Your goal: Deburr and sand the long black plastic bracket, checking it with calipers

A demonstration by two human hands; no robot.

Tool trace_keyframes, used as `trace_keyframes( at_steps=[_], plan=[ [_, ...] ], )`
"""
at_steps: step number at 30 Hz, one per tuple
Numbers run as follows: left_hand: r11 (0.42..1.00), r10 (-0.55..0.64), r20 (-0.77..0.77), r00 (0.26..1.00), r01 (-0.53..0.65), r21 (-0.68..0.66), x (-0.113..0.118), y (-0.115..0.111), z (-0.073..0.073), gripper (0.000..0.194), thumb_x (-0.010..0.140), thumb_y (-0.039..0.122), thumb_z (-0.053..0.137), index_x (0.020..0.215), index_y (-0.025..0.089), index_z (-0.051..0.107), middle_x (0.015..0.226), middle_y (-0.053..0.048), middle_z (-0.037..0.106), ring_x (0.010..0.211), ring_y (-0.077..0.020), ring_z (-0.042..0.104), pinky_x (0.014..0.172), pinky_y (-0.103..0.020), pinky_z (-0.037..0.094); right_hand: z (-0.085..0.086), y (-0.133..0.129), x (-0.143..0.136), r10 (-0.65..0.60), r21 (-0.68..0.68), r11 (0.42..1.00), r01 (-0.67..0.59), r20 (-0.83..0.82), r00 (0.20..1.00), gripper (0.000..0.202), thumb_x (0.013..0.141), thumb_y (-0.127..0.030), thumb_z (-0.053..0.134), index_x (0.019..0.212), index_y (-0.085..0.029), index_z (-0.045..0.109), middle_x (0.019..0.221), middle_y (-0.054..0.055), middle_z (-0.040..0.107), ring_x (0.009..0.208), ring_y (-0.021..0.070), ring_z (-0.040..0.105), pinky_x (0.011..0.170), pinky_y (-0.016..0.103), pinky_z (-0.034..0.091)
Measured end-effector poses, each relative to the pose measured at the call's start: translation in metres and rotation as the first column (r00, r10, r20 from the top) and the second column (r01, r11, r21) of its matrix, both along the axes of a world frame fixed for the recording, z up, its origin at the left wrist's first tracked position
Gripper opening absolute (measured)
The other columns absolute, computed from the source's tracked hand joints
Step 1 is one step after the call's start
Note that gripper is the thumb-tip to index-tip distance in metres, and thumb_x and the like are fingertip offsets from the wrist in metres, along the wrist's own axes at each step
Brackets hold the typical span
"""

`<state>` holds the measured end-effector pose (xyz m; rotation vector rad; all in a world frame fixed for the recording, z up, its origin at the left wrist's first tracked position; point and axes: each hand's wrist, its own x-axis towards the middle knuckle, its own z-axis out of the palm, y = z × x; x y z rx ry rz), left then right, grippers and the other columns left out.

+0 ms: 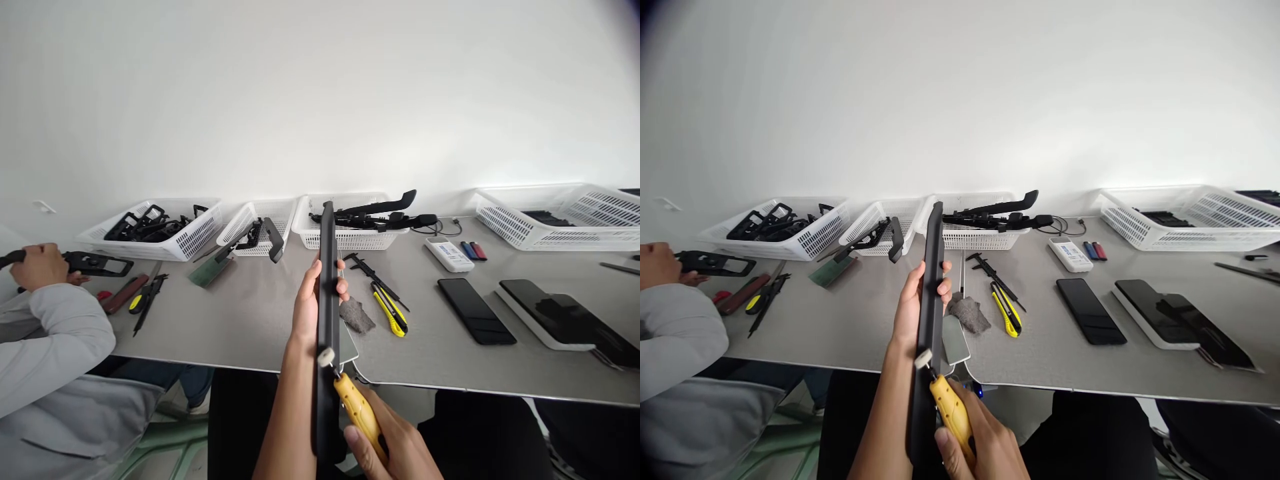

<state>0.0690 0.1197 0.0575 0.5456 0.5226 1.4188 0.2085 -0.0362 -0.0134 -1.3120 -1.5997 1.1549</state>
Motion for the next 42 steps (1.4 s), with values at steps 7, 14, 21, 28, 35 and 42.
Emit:
trace_keyframes(
  at_steps=[7,14,21,28,35,42],
  plan=[
    [0.998,-0.069,-0.068,0.995,0.068,-0.018,0.009,-0.011,-0.010,0.035,0.093,0.049,0.075,0.110,0.019,0.072,0.099,-0.004,0.072,0.062,-0.0091,0.062,0.056,-0.020,0.054,0.030,0.032,0.004,0.002,-0.006,1.000,-0.002,0.015,1.000,0.057,0.102,-0.071,0.055,0.124,-0.020,0.070,0.070,0.000,0.064,0.060,0.0195,0.057,0.057,0.028,0.043],
    [0.986,-0.152,-0.095,0.984,0.145,-0.078,0.008,-0.019,-0.013,0.044,0.094,0.059,0.071,0.106,0.016,0.072,0.076,-0.002,0.066,0.060,-0.0117,0.064,0.054,-0.018,0.052,0.036,0.050,0.002,-0.013,-0.036,0.999,0.013,0.010,1.000,0.053,0.102,-0.073,0.052,0.102,-0.021,0.064,0.067,-0.004,0.050,0.057,0.0153,0.041,0.053,0.027,0.034],
    [0.998,-0.060,-0.077,0.995,0.058,-0.031,0.005,-0.014,-0.018,0.040,0.094,0.054,0.074,0.106,0.015,0.073,0.099,-0.006,0.074,0.068,-0.0106,0.068,0.061,-0.018,0.058,0.035,0.050,0.001,0.051,-0.125,0.991,-0.055,-0.036,0.998,0.056,0.100,-0.075,0.054,0.104,-0.021,0.064,0.066,-0.005,0.044,0.054,0.0140,0.038,0.050,0.026,0.034],
    [0.999,-0.031,-0.090,0.995,0.032,0.003,0.009,-0.021,-0.024,0.052,0.086,0.053,0.085,0.123,0.018,0.072,0.115,-0.011,0.076,0.104,-0.0272,0.078,0.090,-0.036,0.062,0.046,0.064,0.004,0.001,-0.104,0.995,-0.004,-0.032,0.999,0.056,0.102,-0.075,0.050,0.107,-0.020,0.063,0.060,-0.006,0.046,0.047,0.0149,0.046,0.048,0.028,0.038],
    [0.996,-0.078,-0.080,0.994,0.081,0.040,0.008,-0.028,-0.028,0.061,0.085,0.050,0.089,0.137,0.024,0.071,0.110,-0.008,0.079,0.117,-0.0311,0.076,0.096,-0.037,0.060,0.049,0.075,0.007,-0.037,-0.058,0.998,0.034,-0.049,0.998,0.059,0.103,-0.075,0.049,0.098,-0.019,0.065,0.060,-0.003,0.055,0.046,0.0130,0.046,0.049,0.027,0.037],
    [0.983,-0.162,-0.182,0.970,0.174,0.051,0.002,-0.027,-0.031,0.080,0.082,0.056,0.089,0.152,0.030,0.062,0.127,-0.012,0.080,0.109,-0.0332,0.079,0.065,-0.029,0.059,0.059,0.082,0.009,-0.043,-0.102,0.994,0.032,-0.110,0.993,0.062,0.101,-0.077,0.050,0.090,-0.019,0.065,0.056,-0.002,0.056,0.042,0.0131,0.050,0.046,0.026,0.040]
  ],
)
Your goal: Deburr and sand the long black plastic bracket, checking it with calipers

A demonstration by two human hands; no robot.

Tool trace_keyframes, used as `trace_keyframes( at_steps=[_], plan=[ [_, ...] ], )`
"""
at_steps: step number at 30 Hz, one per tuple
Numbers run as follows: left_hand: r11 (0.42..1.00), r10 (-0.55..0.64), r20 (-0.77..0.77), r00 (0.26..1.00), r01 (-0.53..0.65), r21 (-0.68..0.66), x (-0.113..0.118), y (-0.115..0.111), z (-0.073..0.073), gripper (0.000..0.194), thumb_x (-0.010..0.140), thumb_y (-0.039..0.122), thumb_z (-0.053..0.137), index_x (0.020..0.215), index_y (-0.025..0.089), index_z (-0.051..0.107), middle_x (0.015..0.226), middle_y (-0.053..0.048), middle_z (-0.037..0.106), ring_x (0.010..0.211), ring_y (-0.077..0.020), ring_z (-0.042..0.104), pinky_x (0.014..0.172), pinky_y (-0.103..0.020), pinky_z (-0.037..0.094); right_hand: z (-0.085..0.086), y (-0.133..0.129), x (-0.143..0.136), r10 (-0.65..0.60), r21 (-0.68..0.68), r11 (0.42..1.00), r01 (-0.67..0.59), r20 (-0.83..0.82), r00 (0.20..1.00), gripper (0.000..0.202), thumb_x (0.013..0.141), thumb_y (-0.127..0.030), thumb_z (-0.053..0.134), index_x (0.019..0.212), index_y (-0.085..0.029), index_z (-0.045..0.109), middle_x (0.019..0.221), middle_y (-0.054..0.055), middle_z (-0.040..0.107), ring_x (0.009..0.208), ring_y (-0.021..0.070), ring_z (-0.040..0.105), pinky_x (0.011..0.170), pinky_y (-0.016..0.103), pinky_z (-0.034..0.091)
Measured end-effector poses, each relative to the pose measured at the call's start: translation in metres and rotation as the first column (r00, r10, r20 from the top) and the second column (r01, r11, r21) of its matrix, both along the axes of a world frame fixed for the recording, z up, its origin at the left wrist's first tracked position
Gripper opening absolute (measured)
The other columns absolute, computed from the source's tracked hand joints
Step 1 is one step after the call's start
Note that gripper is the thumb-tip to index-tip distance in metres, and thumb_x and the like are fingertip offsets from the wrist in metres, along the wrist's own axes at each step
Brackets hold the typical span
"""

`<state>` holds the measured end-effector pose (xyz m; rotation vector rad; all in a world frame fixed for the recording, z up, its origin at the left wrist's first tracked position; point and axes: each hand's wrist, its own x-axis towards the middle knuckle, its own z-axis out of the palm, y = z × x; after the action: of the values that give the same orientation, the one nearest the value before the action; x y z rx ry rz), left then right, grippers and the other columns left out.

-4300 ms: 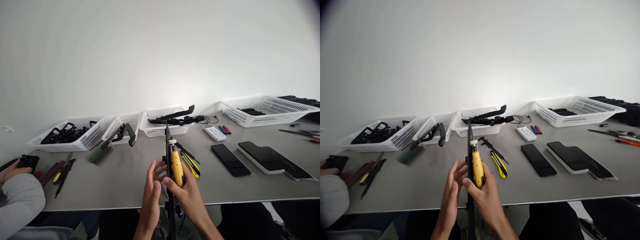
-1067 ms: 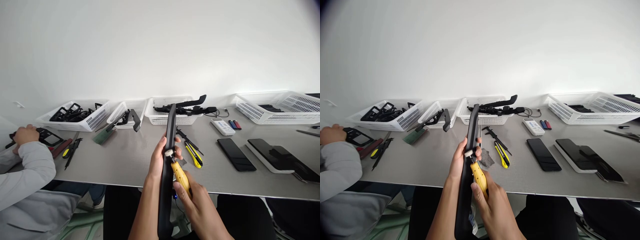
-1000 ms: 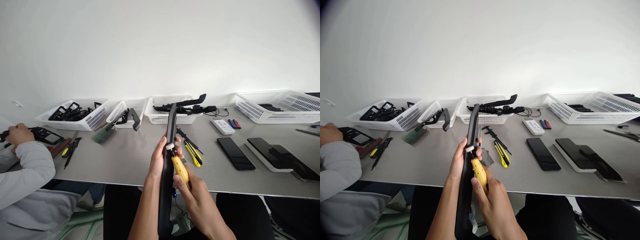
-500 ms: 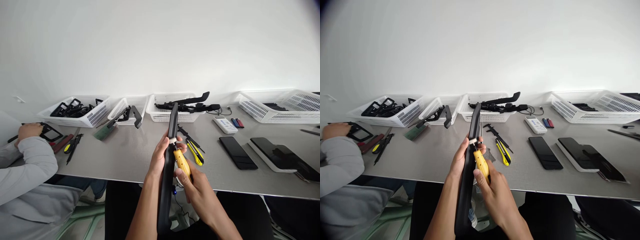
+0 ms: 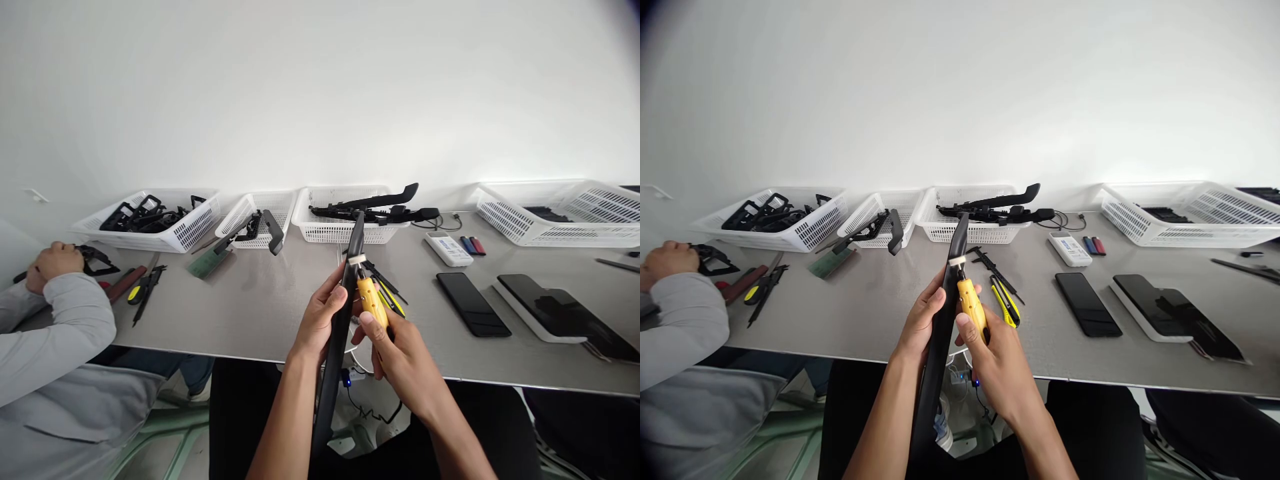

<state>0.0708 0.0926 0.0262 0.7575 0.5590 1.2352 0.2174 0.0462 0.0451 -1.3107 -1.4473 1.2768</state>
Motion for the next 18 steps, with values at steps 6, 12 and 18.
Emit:
trace_keyframes(
  at_steps=[6,12,18],
  plan=[
    [0.999,-0.002,-0.004,1.000,0.002,0.054,-0.002,0.001,-0.007,0.067,0.081,0.046,0.092,0.141,0.025,0.073,0.117,-0.009,0.082,0.109,-0.0285,0.077,0.088,-0.035,0.061,0.005,0.008,0.005,-0.054,0.011,0.998,0.054,0.008,0.999,0.068,0.096,-0.083,0.051,0.083,-0.018,0.066,0.055,0.000,0.057,0.042,0.0134,0.051,0.044,0.026,0.042],
    [0.996,-0.038,0.018,0.999,0.036,0.078,-0.008,0.000,-0.011,0.065,0.084,0.042,0.090,0.145,0.027,0.071,0.119,-0.009,0.081,0.106,-0.0276,0.077,0.091,-0.037,0.060,0.004,0.010,0.006,-0.025,0.010,1.000,0.025,-0.034,0.999,0.067,0.097,-0.082,0.053,0.086,-0.017,0.066,0.073,0.005,0.068,0.046,0.0125,0.057,0.044,0.025,0.044],
    [0.997,-0.009,-0.002,1.000,0.009,0.083,-0.008,-0.001,-0.008,0.060,0.088,0.044,0.087,0.144,0.028,0.072,0.123,-0.009,0.082,0.119,-0.0304,0.075,0.106,-0.041,0.056,0.002,0.004,0.003,0.029,-0.013,0.999,-0.029,-0.043,0.999,0.062,0.099,-0.078,0.053,0.104,-0.017,0.066,0.076,0.005,0.070,0.045,0.0125,0.055,0.043,0.026,0.044]
  ],
)
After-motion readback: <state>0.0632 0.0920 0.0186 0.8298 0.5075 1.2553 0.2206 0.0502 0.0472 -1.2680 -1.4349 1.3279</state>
